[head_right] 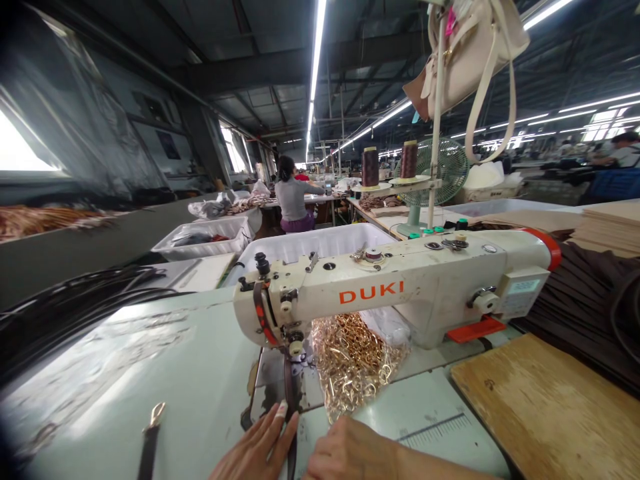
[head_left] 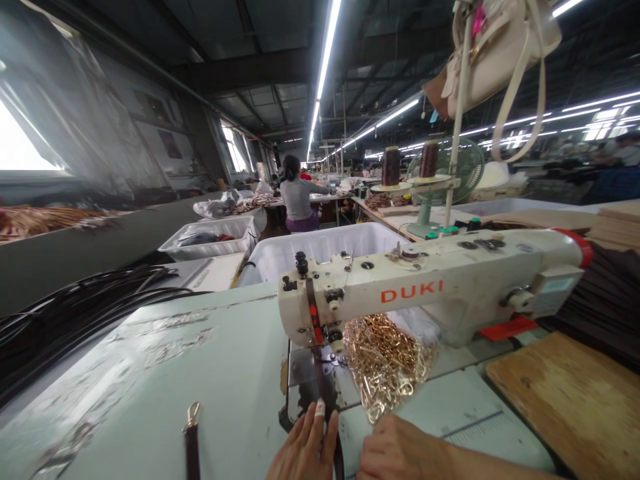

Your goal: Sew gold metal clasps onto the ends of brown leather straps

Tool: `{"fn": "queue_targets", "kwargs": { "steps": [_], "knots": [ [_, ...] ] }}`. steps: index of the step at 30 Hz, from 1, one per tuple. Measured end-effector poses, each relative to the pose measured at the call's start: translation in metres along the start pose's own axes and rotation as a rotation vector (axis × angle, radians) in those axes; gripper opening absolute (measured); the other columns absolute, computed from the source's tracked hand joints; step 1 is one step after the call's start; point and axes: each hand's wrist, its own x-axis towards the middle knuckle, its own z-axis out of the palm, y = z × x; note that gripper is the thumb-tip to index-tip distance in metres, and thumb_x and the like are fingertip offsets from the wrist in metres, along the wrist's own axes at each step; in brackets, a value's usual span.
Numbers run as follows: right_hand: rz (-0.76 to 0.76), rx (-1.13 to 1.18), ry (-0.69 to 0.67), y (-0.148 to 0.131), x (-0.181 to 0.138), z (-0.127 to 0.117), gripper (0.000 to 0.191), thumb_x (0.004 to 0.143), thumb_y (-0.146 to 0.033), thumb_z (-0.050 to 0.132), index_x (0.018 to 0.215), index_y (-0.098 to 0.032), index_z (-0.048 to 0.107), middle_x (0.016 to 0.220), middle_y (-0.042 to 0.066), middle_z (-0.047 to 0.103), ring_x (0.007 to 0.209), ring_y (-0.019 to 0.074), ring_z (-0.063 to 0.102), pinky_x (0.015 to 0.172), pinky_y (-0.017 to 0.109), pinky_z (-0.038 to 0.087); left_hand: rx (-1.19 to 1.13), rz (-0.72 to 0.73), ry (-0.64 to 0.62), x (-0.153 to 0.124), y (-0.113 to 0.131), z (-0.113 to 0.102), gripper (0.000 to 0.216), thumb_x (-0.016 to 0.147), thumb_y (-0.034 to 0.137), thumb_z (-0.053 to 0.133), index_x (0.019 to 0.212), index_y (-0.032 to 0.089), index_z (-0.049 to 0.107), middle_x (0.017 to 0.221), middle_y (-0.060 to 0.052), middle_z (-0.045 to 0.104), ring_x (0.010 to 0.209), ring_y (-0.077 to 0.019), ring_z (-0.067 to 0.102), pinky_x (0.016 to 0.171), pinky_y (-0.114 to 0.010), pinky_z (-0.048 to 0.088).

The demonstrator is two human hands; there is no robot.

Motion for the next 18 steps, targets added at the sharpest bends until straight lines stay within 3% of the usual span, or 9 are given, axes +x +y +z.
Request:
{"fn": "queue_targets", "kwargs": {
  "steps": [10, 18],
  "knots": [
    [-0.027, 0.0, 0.009, 0.0003, 0.0025, -0.0046, 0.038, 0.099, -0.022, 0.044, 0.062, -0.018, 0.046, 0.053, -0.005, 0.045, 0.05, 0.0104, 0.04, 0.046, 0.028, 0.023, 0.02, 0.001, -0.003, -0.0016, -0.0001, 0.0018, 0.062, 0.076, -0.004, 0.042, 0.135, 0.014, 0.048, 0.129, -0.016, 0.058, 0.117, -0.0275, 0.056, 0.095, -0.03, 0.05],
    [-0.017, -0.013, 0.014, -0.0001, 0.0022, -0.0042, 0.038, 0.099, -0.02, 0.044, 0.062, -0.018, 0.046, 0.054, -0.005, 0.046, 0.05, 0.0102, 0.04, 0.047, 0.027, 0.025, 0.062, 0.036, 0.063, 0.0007, 0.0017, -0.005, 0.052, 0.076, 0.004, 0.049, 0.127, 0.01, 0.055, 0.121, -0.019, 0.063, 0.109, -0.0299, 0.062, 0.088, -0.031, 0.054]
  ]
}}
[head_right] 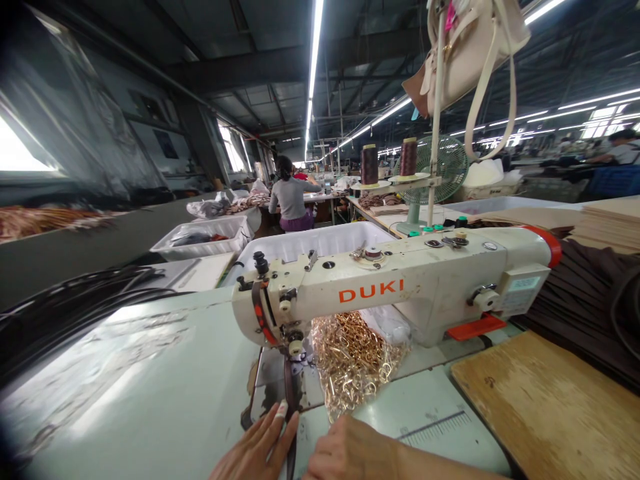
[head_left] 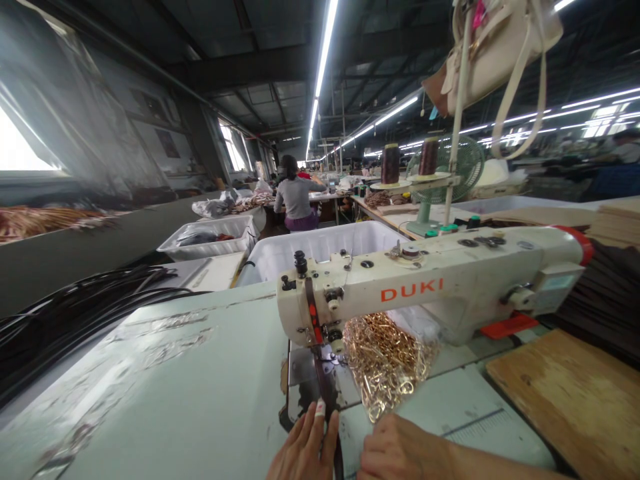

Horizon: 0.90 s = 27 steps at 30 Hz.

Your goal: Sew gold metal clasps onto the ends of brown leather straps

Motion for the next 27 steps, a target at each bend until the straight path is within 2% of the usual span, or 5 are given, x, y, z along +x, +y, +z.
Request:
{"fn": "queue_targets", "kwargs": {
  "steps": [9, 15, 22, 27],
  "knots": [
    [-0.006, 0.016, -0.023, -0.001, -0.002, 0.002, 0.036, 0.097, -0.021, 0.051, 0.061, -0.018, 0.046, 0.053, -0.005, 0.047, 0.05, 0.0097, 0.04, 0.047, 0.027, 0.024, 0.018, 0.006, 0.072, -0.004, -0.003, 0.005, 0.047, 0.08, 0.01, 0.049, 0.127, 0.011, 0.055, 0.12, -0.016, 0.064, 0.108, -0.0266, 0.063, 0.088, -0.027, 0.054],
    [0.0, 0.02, 0.002, -0.001, -0.002, 0.002, 0.039, 0.099, -0.023, 0.046, 0.061, -0.018, 0.046, 0.053, -0.005, 0.046, 0.05, 0.01, 0.04, 0.046, 0.028, 0.024, 0.034, 0.025, 0.114, -0.004, -0.004, 0.007, 0.044, 0.085, 0.017, 0.049, 0.127, 0.011, 0.055, 0.12, -0.017, 0.065, 0.107, -0.0268, 0.063, 0.088, -0.027, 0.053],
    [0.008, -0.024, 0.019, -0.001, 0.002, -0.003, 0.042, 0.101, -0.022, 0.039, 0.061, -0.017, 0.048, 0.052, -0.004, 0.046, 0.049, 0.0103, 0.041, 0.046, 0.028, 0.023, 0.043, 0.028, 0.116, 0.001, -0.006, 0.0, 0.037, 0.089, 0.016, 0.046, 0.124, 0.01, 0.058, 0.116, -0.017, 0.066, 0.104, -0.0263, 0.065, 0.085, -0.027, 0.054],
    [0.0, -0.033, 0.007, -0.002, 0.003, -0.004, 0.038, 0.099, -0.021, 0.046, 0.062, -0.018, 0.049, 0.052, -0.004, 0.047, 0.049, 0.0107, 0.041, 0.047, 0.029, 0.023, 0.02, 0.03, 0.102, 0.0, -0.007, -0.003, 0.037, 0.09, 0.017, 0.045, 0.124, 0.01, 0.057, 0.117, -0.018, 0.066, 0.104, -0.0269, 0.065, 0.084, -0.028, 0.054]
  ]
}}
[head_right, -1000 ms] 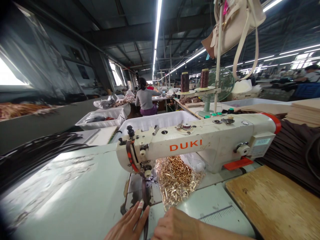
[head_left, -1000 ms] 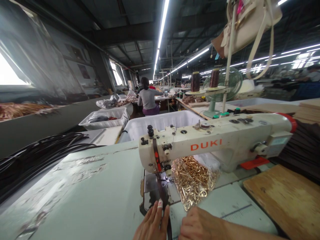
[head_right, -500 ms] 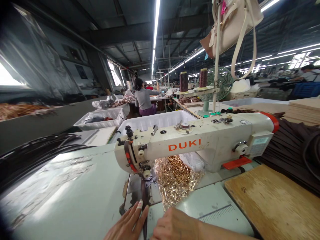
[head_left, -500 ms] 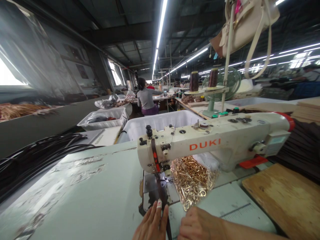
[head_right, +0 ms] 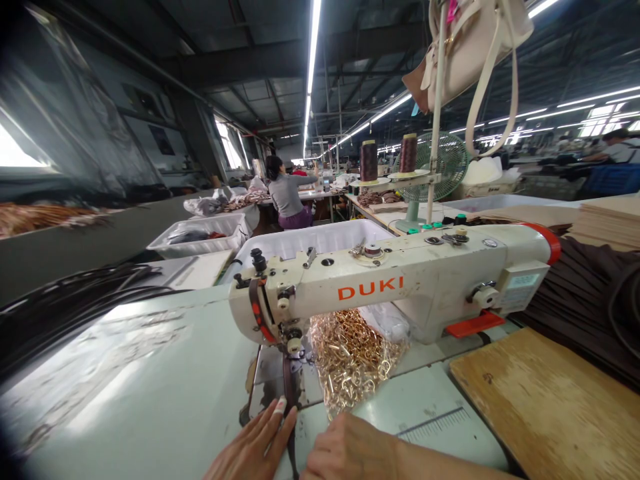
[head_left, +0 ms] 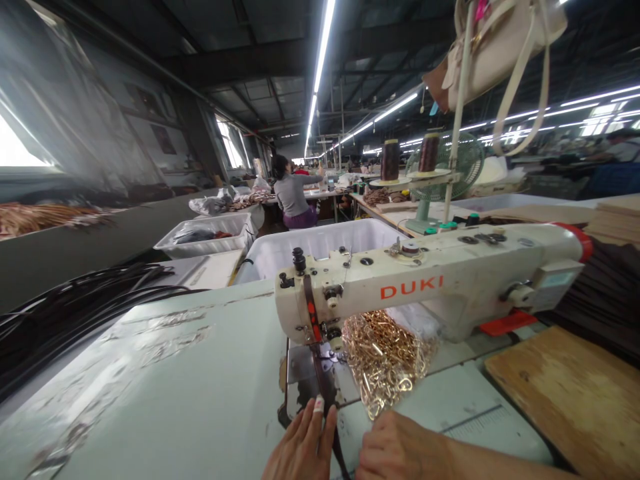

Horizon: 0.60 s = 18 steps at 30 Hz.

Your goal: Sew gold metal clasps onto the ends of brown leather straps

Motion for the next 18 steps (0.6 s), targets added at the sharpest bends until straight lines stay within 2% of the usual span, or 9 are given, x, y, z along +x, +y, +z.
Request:
{"fn": "queue_targets", "kwargs": {
  "steps": [3, 8, 15, 18],
  "knots": [
    [-0.002, -0.023, 0.001, -0.001, -0.001, 0.001, 0.034, 0.097, -0.022, 0.049, 0.063, -0.019, 0.049, 0.053, -0.004, 0.049, 0.05, 0.0113, 0.042, 0.048, 0.029, 0.023, 0.003, 0.006, -0.013, 0.002, -0.001, -0.004, 0.04, 0.086, 0.012, 0.046, 0.124, 0.009, 0.058, 0.118, -0.018, 0.065, 0.105, -0.0267, 0.064, 0.084, -0.027, 0.054],
    [-0.011, -0.034, -0.003, -0.002, -0.001, -0.002, 0.031, 0.095, -0.021, 0.052, 0.064, -0.019, 0.048, 0.053, -0.005, 0.049, 0.05, 0.0113, 0.042, 0.048, 0.029, 0.021, 0.05, 0.037, -0.08, 0.007, -0.002, -0.013, 0.052, 0.07, 0.002, 0.05, 0.12, 0.008, 0.06, 0.115, -0.019, 0.066, 0.102, -0.0273, 0.065, 0.082, -0.027, 0.054],
    [-0.031, -0.057, 0.016, -0.001, 0.002, -0.006, 0.033, 0.097, -0.024, 0.048, 0.064, -0.018, 0.049, 0.052, -0.004, 0.048, 0.049, 0.0119, 0.04, 0.046, 0.03, 0.018, 0.035, 0.038, -0.093, 0.008, -0.001, -0.016, 0.058, 0.065, 0.002, 0.053, 0.123, 0.007, 0.058, 0.118, -0.02, 0.064, 0.105, -0.0286, 0.064, 0.084, -0.029, 0.053],
    [-0.032, -0.061, 0.047, -0.002, 0.002, -0.005, 0.037, 0.099, -0.025, 0.044, 0.064, -0.018, 0.049, 0.051, -0.004, 0.047, 0.048, 0.0122, 0.039, 0.046, 0.03, 0.017, -0.014, 0.017, -0.099, 0.006, -0.001, -0.017, 0.057, 0.068, 0.003, 0.054, 0.125, 0.007, 0.056, 0.12, -0.021, 0.062, 0.108, -0.0291, 0.062, 0.086, -0.03, 0.053]
  ]
}}
